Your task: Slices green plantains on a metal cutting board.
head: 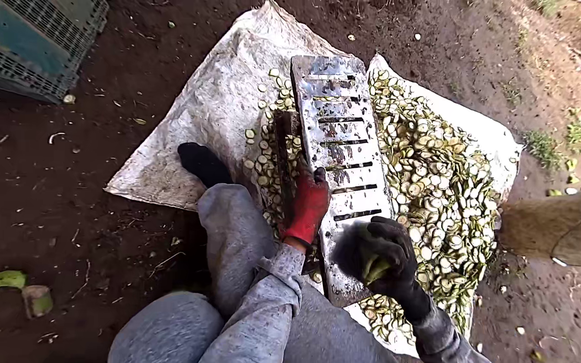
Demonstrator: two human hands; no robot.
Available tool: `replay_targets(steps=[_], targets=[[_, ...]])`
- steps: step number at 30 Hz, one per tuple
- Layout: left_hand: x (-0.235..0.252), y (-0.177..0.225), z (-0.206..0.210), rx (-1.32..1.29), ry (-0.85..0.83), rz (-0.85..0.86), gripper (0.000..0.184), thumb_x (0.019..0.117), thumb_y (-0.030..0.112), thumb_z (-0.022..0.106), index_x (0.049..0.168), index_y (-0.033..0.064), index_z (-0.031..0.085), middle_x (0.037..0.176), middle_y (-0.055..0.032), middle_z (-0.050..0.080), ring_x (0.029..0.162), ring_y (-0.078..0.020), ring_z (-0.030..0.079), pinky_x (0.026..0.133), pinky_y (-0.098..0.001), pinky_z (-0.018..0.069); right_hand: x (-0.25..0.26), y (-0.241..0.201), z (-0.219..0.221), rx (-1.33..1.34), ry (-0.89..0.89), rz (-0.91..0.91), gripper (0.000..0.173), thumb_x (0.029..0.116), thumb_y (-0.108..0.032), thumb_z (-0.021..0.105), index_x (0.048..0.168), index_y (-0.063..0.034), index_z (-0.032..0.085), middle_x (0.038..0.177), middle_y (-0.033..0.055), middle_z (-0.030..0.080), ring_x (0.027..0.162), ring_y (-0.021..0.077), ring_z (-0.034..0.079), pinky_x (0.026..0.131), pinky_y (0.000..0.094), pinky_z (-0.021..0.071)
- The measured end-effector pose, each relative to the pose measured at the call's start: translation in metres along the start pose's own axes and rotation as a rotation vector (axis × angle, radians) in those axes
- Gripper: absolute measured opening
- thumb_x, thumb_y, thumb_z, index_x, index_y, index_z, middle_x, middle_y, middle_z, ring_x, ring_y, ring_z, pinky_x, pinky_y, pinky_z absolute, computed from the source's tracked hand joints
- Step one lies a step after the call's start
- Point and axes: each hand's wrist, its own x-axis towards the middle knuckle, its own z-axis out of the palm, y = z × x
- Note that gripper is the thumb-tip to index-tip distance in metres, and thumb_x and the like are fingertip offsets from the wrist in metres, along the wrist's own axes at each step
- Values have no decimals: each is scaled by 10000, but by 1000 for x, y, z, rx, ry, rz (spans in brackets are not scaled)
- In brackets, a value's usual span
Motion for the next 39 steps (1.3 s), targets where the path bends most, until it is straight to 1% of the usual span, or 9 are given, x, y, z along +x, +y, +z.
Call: replay_targets(steps=[7, 10, 13, 21, 25, 30, 32, 35, 39], targets=[[-3, 2, -4, -52, 29, -22, 654, 1105, 375, 447, 1653, 159, 162, 1485, -241, 511, 1276, -427, 555, 1017, -590, 461, 212, 108, 77, -9, 92, -29, 588, 665, -234, 873, 1179, -19, 683, 1210, 205, 671, 1172, 369, 624, 1002, 521, 508], [-5, 5, -6, -27, 5, -44, 662, 1102, 401, 440, 1655, 179, 152, 1451, -249, 534, 1234, -440, 578, 979, -615, 474, 112, 55, 36, 65, 50, 17, 585, 743, -325, 816, 1224, -37, 647, 1297, 202, 632, 1267, 362, 566, 1080, 531, 456], [0, 4, -1, 13, 6, -47, 611, 1099, 443, 418, 1597, 114, 285, 1377, -275, 566, 1171, -471, 595, 915, -657, 479, -13, 3, -1, 75, 60, 107, 526, 815, -562, 737, 1203, -226, 623, 1270, 65, 656, 1267, 214, 581, 1088, 414, 469], [3, 5, 6, -14, 46, -24, 612, 1113, 341, 422, 1623, 66, 225, 1407, -294, 550, 1245, -465, 572, 996, -628, 459, 209, 98, 80, -24, -26, -37, 585, 680, -259, 856, 1187, -22, 684, 1197, 182, 689, 1172, 379, 615, 1045, 562, 445], [-3, 1, 5, 86, 45, -47, 543, 1100, 375, 435, 1542, 67, 368, 1336, -285, 594, 1187, -470, 603, 945, -639, 487, 177, 69, 57, -286, -96, 63, 471, 740, -257, 804, 1139, -48, 669, 1282, 214, 630, 1305, 419, 530, 1126, 586, 387], [31, 5, 15, -58, 99, -2, 628, 1112, 236, 442, 1637, 49, 152, 1458, -281, 517, 1342, -381, 529, 1127, -513, 399, 172, 65, 66, -344, 35, 91, 415, 703, -234, 781, 1055, -30, 698, 1127, 214, 671, 1121, 414, 618, 927, 544, 498], [26, 5, 11, -97, 82, 13, 639, 1114, 233, 437, 1639, 43, 125, 1518, -269, 465, 1383, -370, 493, 1150, -502, 379, 102, 21, 40, -205, -25, 107, 493, 749, -211, 783, 1170, 6, 646, 1272, 250, 605, 1247, 441, 543, 1031, 590, 445], [4, 2, 2, 11, 67, 9, 635, 1103, 377, 438, 1631, 109, 207, 1416, -284, 545, 1232, -468, 576, 973, -637, 470, -9, -27, 11, -175, 27, 63, 329, 867, -420, 697, 1042, -155, 610, 1154, 103, 681, 1173, 276, 620, 1020, 445, 500], [-2, -3, -1, 9, 19, -15, 608, 1102, 393, 439, 1622, 138, 255, 1394, -276, 564, 1193, -471, 592, 938, -640, 484, 97, 35, 52, -177, 54, -29, 279, 782, -237, 740, 961, -35, 670, 1060, 205, 692, 1038, 406, 650, 890, 551, 509]])
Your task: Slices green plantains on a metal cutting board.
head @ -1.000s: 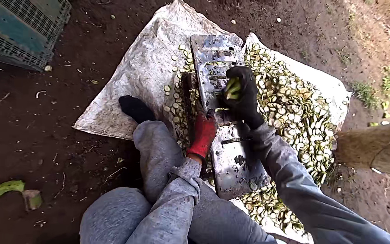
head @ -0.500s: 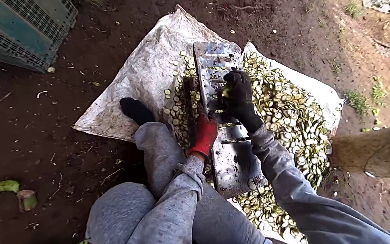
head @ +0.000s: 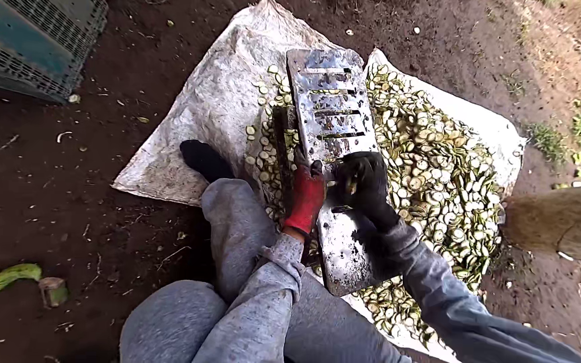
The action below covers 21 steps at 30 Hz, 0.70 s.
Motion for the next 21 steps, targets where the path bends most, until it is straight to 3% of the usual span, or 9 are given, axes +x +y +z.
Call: replay_targets(steps=[2, 4, 6, 8, 10, 12, 14, 17, 21], targets=[[6, 3, 0, 4, 17, -2, 566, 1101, 366, 452, 1576, 85, 329, 1336, -283, 592, 1150, -457, 610, 911, -622, 498, 95, 44, 51, -55, 19, 11, 293, 740, -213, 759, 956, -22, 705, 1027, 216, 701, 1032, 430, 654, 873, 566, 518], [19, 14, 5, -22, 14, -17, 613, 1111, 292, 444, 1626, 58, 209, 1439, -266, 539, 1310, -398, 550, 1085, -556, 431, 128, 58, 66, -131, 1, 70, 331, 762, -235, 738, 1022, -35, 690, 1083, 208, 670, 1095, 412, 628, 911, 538, 509], [25, 18, 4, -19, 31, -23, 632, 1111, 258, 441, 1636, 47, 159, 1450, -271, 530, 1341, -387, 533, 1120, -542, 408, 79, 30, 34, -102, -27, 121, 358, 811, -250, 724, 1086, -27, 673, 1142, 210, 652, 1140, 401, 609, 935, 545, 498], [10, 18, 4, 6, 23, 3, 639, 1114, 296, 424, 1638, 55, 150, 1423, -297, 534, 1280, -448, 558, 1025, -620, 450, -27, -15, -23, 7, 2, 158, 306, 849, -294, 699, 1052, -68, 663, 1161, 170, 667, 1146, 340, 612, 976, 508, 498], [4, 17, 4, -1, 13, 10, 662, 1114, 334, 419, 1650, 87, 121, 1456, -288, 512, 1269, -475, 557, 992, -652, 457, -91, -41, -50, 7, 40, 161, 227, 872, -354, 655, 1006, -180, 598, 1096, 66, 673, 1104, 214, 624, 988, 382, 500], [0, 12, 3, -3, -11, -7, 661, 1113, 356, 418, 1654, 107, 131, 1465, -284, 508, 1255, -484, 560, 979, -651, 460, -69, -27, -31, -11, 59, 84, 236, 849, -351, 678, 953, -157, 592, 1017, 80, 676, 1038, 240, 638, 947, 399, 495], [0, 7, 2, 23, 4, -8, 633, 1107, 373, 432, 1636, 116, 200, 1419, -279, 547, 1209, -465, 592, 954, -625, 488, 14, 17, 17, -90, 65, 30, 224, 795, -288, 702, 887, -86, 665, 972, 150, 713, 1007, 357, 658, 902, 522, 486], [24, 8, 10, -65, 23, 20, 653, 1108, 262, 442, 1651, 82, 126, 1504, -248, 492, 1358, -381, 520, 1118, -542, 411, 109, 48, 52, -266, -107, 200, 335, 816, -305, 706, 1040, -56, 709, 1128, 192, 670, 1150, 411, 598, 939, 567, 473], [-3, 4, 2, 31, -2, -21, 619, 1095, 408, 443, 1621, 148, 244, 1346, -270, 591, 1128, -461, 626, 881, -634, 514, -32, -24, -24, -42, -44, 235, 294, 881, -270, 672, 1117, -96, 702, 1140, 135, 673, 1119, 314, 610, 978, 512, 475]])
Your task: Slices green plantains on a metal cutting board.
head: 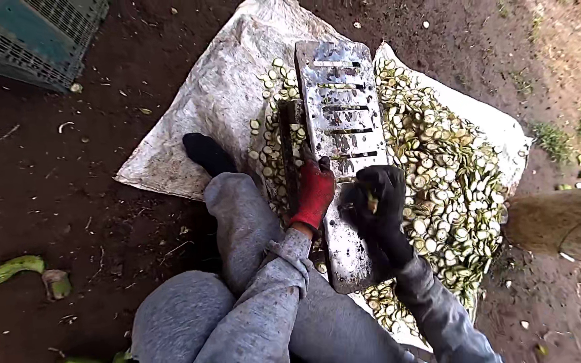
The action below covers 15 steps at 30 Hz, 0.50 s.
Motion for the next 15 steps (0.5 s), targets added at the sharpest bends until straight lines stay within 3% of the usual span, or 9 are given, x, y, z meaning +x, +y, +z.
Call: replay_targets(steps=[1, 3, 4, 6, 8, 9, 11, 13, 15], targets=[[0, -1, 0, 12, -3, -5, 629, 1091, 405, 450, 1627, 163, 228, 1357, -272, 581, 1127, -468, 623, 880, -643, 511, -42, -7, -11, 13, 38, 12, 269, 889, -334, 653, 1062, -139, 717, 1080, 97, 694, 1069, 262, 626, 972, 461, 480], [4, 3, 2, 5, -3, 7, 655, 1094, 382, 453, 1645, 154, 182, 1410, -284, 544, 1175, -482, 597, 923, -652, 486, -47, -6, -8, -27, 66, -17, 271, 890, -390, 642, 1014, -161, 718, 1031, 88, 702, 1032, 266, 627, 963, 463, 447], [3, 2, 2, 5, -17, 7, 645, 1100, 371, 444, 1643, 140, 184, 1420, -282, 542, 1197, -478, 588, 942, -645, 479, -19, 2, 6, -59, 69, -42, 292, 866, -347, 663, 1034, -129, 759, 1064, 115, 714, 1065, 328, 625, 965, 528, 430], [3, -1, -1, 25, -15, 31, 600, 1105, 336, 439, 1621, 110, 234, 1378, -280, 571, 1173, -468, 603, 930, -631, 494, 74, 25, 45, -139, -23, -62, 384, 891, -329, 654, 1211, -134, 737, 1346, 121, 658, 1348, 405, 509, 1117, 649, 320], [3, 0, -3, 28, -12, 21, 599, 1103, 335, 444, 1620, 110, 239, 1355, -279, 586, 1158, -461, 611, 927, -615, 499, 149, 36, 70, -185, -108, -40, 480, 881, -325, 666, 1332, -160, 673, 1488, 125, 558, 1441, 399, 419, 1130, 658, 296], [2, -1, -3, 23, -11, 16, 614, 1102, 359, 444, 1627, 125, 229, 1350, -271, 594, 1150, -453, 619, 921, -611, 505, 152, 35, 71, -198, -120, -28, 496, 883, -318, 650, 1356, -168, 656, 1499, 126, 546, 1432, 380, 437, 1119, 633, 332], [1, 0, -5, 15, -9, 17, 622, 1099, 388, 446, 1626, 142, 225, 1329, -269, 601, 1131, -448, 625, 902, -614, 508, 92, 22, 44, -165, -92, -24, 496, 909, -295, 616, 1388, -167, 635, 1513, 130, 531, 1431, 366, 448, 1140, 598, 368], [0, -1, -6, 28, -19, 28, 638, 1092, 385, 461, 1627, 146, 208, 1369, -274, 571, 1164, -458, 608, 914, -631, 501, -16, 3, 2, -141, -90, 28, 464, 957, -306, 558, 1401, -193, 633, 1552, 120, 493, 1488, 346, 381, 1226, 585, 285], [3, -2, -4, 28, -23, 41, 686, 1099, 374, 449, 1654, 156, 111, 1468, -278, 500, 1242, -471, 570, 972, -647, 472, -61, -1, -13, -193, -47, 48, 451, 928, -339, 558, 1314, -155, 702, 1490, 211, 539, 1457, 438, 401, 1202, 647, 244]])
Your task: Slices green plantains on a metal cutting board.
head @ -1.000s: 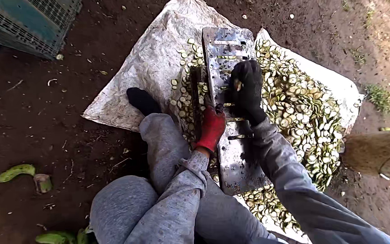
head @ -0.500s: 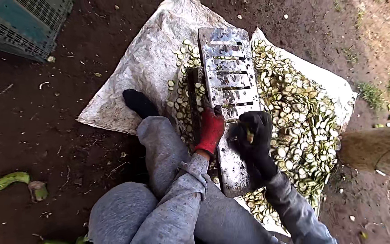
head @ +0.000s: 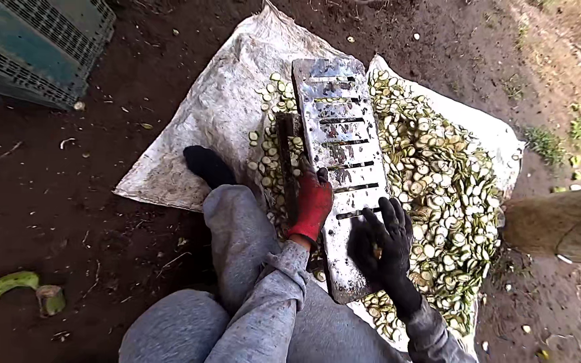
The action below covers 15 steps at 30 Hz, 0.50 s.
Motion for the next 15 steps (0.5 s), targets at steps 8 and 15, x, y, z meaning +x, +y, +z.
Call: replay_targets(steps=[8, 15], targets=[[-1, 1, -1, -11, 16, -42, 675, 1095, 387, 452, 1655, 180, 137, 1401, -268, 567, 1183, -465, 608, 928, -622, 506, 195, -3, 74, -230, -136, 19, 701, 976, -577, 483, 1539, -160, 464, 1669, 142, 300, 1558, 349, 226, 1244, 591, 161], [-1, -4, 2, -79, -12, -32, 657, 1098, 435, 428, 1638, 145, 191, 1455, -264, 521, 1251, -462, 561, 974, -638, 469, 48, -8, 23, -138, -111, -24, 801, 945, -617, 472, 1481, -22, 511, 1586, 241, 408, 1508, 446, 307, 1220, 663, 152]])
